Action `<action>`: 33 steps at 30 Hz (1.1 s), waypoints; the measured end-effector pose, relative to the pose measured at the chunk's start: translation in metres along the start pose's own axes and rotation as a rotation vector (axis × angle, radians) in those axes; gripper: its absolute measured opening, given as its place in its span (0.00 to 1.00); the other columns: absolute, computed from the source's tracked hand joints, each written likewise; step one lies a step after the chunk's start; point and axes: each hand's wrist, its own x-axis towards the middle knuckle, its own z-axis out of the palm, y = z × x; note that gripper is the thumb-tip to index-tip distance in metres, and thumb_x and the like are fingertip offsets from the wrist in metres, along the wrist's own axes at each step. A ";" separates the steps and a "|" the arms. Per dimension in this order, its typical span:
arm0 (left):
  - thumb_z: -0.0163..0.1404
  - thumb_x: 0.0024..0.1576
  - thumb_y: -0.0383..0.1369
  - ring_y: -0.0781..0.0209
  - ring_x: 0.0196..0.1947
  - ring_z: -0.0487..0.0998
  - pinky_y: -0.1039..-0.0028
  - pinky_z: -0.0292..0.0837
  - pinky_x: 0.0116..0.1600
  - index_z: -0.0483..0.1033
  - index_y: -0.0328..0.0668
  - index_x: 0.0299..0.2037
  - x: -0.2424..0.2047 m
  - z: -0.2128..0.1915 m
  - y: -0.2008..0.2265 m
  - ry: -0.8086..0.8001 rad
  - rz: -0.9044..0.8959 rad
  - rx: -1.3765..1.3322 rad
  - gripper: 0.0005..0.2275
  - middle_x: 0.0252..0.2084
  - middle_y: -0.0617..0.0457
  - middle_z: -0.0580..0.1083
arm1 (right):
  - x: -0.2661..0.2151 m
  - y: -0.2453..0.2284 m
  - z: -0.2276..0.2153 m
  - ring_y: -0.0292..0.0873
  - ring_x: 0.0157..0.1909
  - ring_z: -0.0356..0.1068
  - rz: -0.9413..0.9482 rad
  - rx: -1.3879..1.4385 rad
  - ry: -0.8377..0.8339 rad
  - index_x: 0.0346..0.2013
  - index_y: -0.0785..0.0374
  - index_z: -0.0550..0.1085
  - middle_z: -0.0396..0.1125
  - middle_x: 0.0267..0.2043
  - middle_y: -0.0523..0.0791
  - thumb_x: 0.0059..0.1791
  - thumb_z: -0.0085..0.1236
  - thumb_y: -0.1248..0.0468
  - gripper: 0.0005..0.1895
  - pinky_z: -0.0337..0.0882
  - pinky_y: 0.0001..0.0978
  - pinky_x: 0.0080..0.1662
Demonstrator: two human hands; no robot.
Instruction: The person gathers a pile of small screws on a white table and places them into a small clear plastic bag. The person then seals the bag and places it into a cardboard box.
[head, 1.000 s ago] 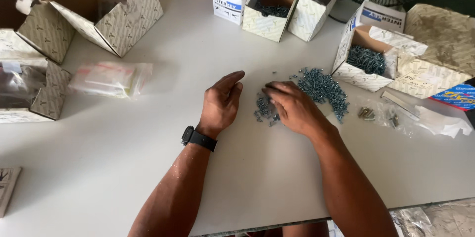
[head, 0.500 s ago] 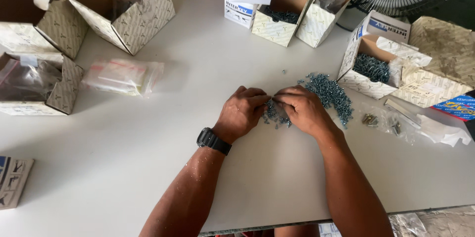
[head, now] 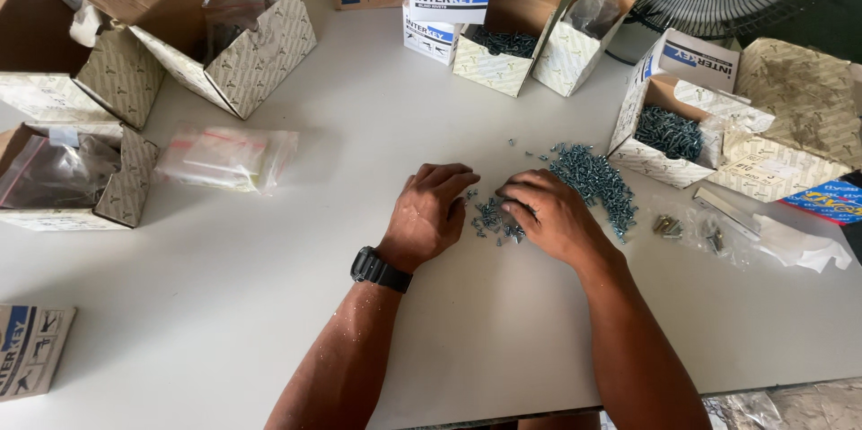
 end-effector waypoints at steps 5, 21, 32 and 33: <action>0.52 0.53 0.27 0.45 0.57 0.75 0.53 0.67 0.60 0.80 0.50 0.50 -0.003 -0.003 0.004 -0.100 0.055 0.037 0.14 0.52 0.51 0.78 | 0.002 -0.018 -0.003 0.53 0.51 0.73 -0.055 0.025 -0.038 0.48 0.59 0.79 0.73 0.48 0.47 0.49 0.63 0.58 0.14 0.76 0.46 0.48; 0.56 0.53 0.23 0.45 0.39 0.82 0.62 0.79 0.44 0.83 0.41 0.39 0.001 -0.003 -0.019 -0.109 -0.004 -0.114 0.07 0.38 0.46 0.79 | 0.001 -0.018 -0.005 0.52 0.48 0.74 -0.075 0.037 -0.034 0.42 0.62 0.80 0.73 0.44 0.47 0.49 0.63 0.60 0.10 0.76 0.44 0.47; 0.51 0.44 0.24 0.41 0.39 0.80 0.60 0.76 0.43 0.80 0.36 0.49 0.004 -0.040 -0.005 -0.095 0.044 -0.252 0.20 0.43 0.36 0.78 | -0.003 -0.007 0.000 0.53 0.48 0.74 -0.080 0.041 -0.002 0.46 0.62 0.79 0.72 0.45 0.47 0.53 0.58 0.64 0.09 0.76 0.45 0.48; 0.53 0.45 0.26 0.38 0.40 0.81 0.59 0.76 0.46 0.81 0.38 0.48 0.007 -0.037 0.002 -0.114 0.161 -0.170 0.19 0.43 0.36 0.78 | -0.002 -0.009 -0.001 0.54 0.48 0.74 -0.084 0.036 -0.006 0.46 0.62 0.79 0.72 0.45 0.48 0.52 0.59 0.64 0.10 0.76 0.46 0.47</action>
